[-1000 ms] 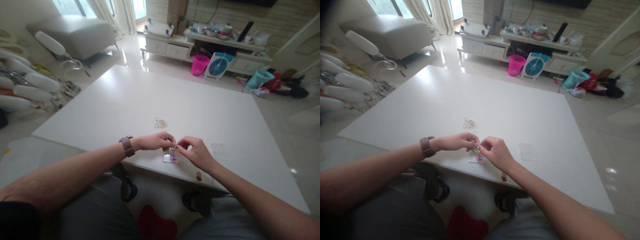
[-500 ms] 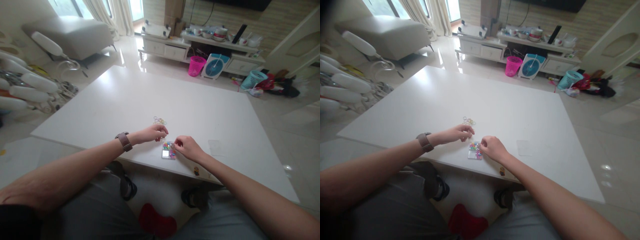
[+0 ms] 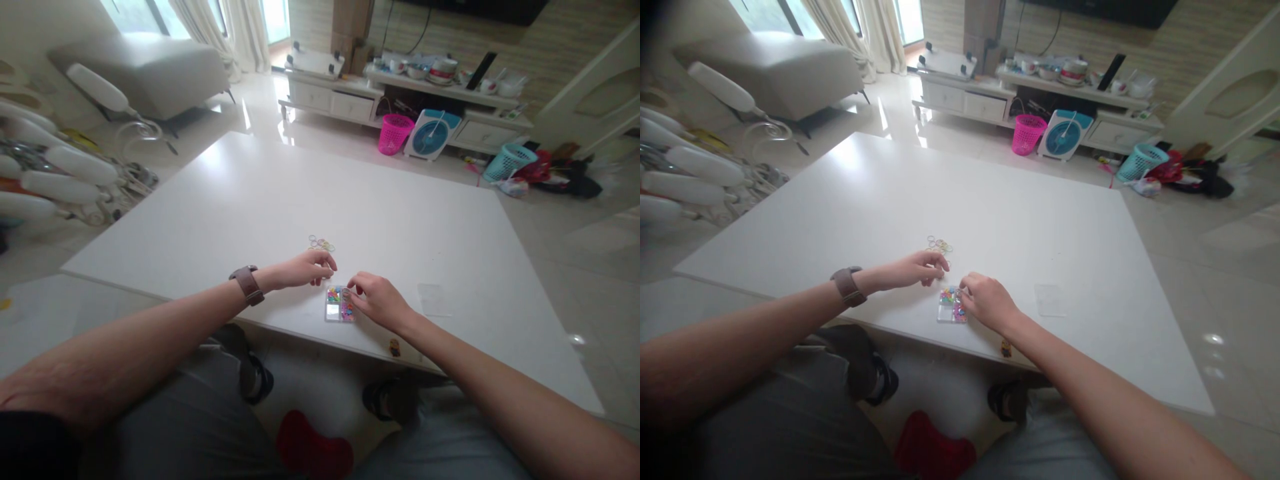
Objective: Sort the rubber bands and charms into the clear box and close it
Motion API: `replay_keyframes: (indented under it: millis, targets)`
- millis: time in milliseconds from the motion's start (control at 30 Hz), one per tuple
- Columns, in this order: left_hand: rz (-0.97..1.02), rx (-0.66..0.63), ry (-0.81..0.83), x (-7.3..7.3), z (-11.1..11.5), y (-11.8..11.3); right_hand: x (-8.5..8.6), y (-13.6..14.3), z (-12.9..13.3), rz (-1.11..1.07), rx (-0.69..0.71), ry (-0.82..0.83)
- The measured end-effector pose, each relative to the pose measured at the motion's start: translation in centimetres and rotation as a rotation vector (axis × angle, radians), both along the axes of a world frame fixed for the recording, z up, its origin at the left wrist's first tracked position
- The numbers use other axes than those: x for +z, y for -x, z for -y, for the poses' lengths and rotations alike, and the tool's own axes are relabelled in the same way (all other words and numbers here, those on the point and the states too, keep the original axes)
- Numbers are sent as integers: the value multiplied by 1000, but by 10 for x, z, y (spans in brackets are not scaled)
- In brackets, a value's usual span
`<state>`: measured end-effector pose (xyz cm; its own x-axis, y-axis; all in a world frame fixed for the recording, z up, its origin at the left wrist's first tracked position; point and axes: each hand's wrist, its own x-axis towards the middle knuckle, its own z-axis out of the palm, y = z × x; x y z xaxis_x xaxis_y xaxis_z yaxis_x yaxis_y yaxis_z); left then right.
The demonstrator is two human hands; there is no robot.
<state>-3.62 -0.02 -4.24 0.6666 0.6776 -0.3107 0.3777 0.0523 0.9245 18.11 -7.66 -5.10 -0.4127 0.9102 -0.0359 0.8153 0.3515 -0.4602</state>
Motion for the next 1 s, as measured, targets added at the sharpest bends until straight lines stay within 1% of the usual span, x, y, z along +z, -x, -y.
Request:
replay_keyframes:
  millis: [100, 233, 333, 467, 600, 867, 1000]
  targets:
    - [-2, 0, -3, -1, 0, -1, 2, 1, 2, 37, 19, -18]
    - [-6, -21, -14, -4, -1, -1, 2, 3, 2, 70, -39, -22]
    - [-1, -31, -17, -6, -1, 0, -2, 4, 1, 70, -62, 7]
    - [-15, -34, -11, -6, -1, -1, -6, 5, -1, 21, -94, 44]
    - [-17, -26, -14, -6, -2, -1, -8, 5, -2, -30, -122, 47]
    - [-25, -31, -38, -5, -2, -1, -2, 3, -4, -119, -162, 26]
    - [-33, -39, -45, -6, -1, 0, 1, 2, -6, -157, -172, 98]
